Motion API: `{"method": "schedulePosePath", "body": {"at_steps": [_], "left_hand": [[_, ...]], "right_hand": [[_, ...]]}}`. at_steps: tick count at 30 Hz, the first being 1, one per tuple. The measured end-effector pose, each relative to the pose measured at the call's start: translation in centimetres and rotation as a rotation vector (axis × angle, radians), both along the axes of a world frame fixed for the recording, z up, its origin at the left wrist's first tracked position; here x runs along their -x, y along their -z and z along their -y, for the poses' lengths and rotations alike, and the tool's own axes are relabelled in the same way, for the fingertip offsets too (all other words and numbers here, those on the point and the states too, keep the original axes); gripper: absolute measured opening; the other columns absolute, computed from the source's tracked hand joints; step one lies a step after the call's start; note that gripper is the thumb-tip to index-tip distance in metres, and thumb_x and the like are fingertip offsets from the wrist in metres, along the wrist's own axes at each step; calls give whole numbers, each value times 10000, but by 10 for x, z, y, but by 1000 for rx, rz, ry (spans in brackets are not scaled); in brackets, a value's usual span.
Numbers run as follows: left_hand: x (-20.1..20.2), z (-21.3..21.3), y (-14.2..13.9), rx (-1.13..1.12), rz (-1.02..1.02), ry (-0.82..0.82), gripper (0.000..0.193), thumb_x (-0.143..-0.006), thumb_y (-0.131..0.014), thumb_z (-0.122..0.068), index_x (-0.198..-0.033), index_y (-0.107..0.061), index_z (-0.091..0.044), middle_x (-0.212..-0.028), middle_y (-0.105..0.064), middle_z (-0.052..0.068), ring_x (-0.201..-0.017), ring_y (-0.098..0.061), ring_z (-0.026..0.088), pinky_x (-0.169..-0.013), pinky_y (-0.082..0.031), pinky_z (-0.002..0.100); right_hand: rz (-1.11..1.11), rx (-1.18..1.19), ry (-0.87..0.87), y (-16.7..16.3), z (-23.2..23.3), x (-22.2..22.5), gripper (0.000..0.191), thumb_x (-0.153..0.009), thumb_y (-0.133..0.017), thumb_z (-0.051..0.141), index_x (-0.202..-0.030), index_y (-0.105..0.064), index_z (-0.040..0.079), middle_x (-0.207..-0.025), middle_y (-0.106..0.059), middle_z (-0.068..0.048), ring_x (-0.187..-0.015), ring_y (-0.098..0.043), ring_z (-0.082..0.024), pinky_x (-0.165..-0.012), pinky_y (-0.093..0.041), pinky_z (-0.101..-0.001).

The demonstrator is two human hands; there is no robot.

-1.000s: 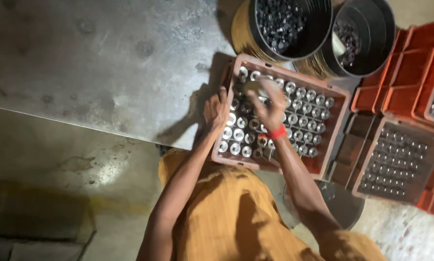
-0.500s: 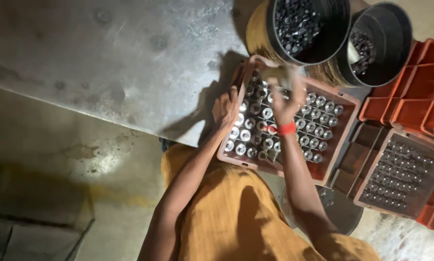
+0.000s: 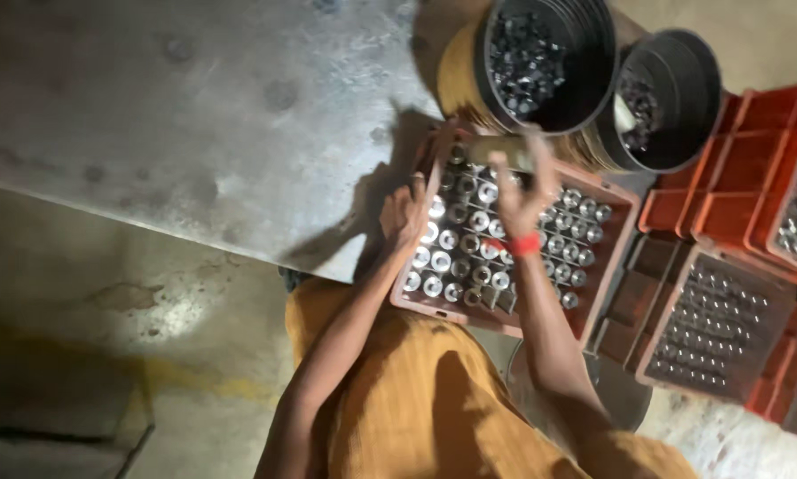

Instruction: The person carries a grid tray of metal candle molds to a steel worktable, then picks small metal wick-holder cups from a bucket and seats them one by one into the tray's grid cells, occasionally reaching into buckets of dark wax pieces and handling white candles resting on top.

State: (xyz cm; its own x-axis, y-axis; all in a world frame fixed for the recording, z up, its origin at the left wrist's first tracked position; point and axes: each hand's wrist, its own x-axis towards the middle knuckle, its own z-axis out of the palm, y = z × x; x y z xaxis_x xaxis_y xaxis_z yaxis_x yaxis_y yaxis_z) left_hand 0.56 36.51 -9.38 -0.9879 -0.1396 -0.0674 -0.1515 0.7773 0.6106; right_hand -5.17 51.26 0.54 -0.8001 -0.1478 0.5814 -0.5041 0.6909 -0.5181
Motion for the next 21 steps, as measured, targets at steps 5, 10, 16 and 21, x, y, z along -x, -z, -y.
{"method": "schedulePosePath", "body": {"at_steps": [5,10,16,21], "left_hand": [[3,2,-3,-137,21,-109,281,-1042,-565,-255,-1298,-629,-161,-953,-709,200,-784,-704,435,-619,-560,544],[0,1,-9,-188,-42,-61,317,-990,-576,-272,-1266,-639,-130,-856,-720,192,-676,-703,384,-529,-552,516],[8,1,-6,-494,366,-229,549,-1120,-429,-453,-1015,-737,-11,-733,-705,186,-581,-693,319,-519,-544,483],[7,1,-5,-473,297,-226,511,-1150,-464,-441,-1006,-752,-45,-813,-707,216,-715,-690,383,-671,-550,518]], "right_hand": [[111,222,44,-5,-17,-3,502,-947,-789,193,-1388,-604,39,-1286,-702,-165,-1158,-698,-320,-1008,-588,-481],[9,71,37,-1,-24,0,481,-987,-790,108,-1431,-619,38,-1391,-681,-186,-1298,-661,-352,-1176,-503,-517],[85,-101,5,7,-25,-3,518,-941,-801,90,-1411,-594,23,-1388,-641,-204,-1324,-615,-388,-1135,-469,-514],[72,348,98,3,-29,-16,524,-981,-769,121,-1449,-540,62,-1395,-647,-182,-1283,-657,-318,-1130,-547,-482]]}}
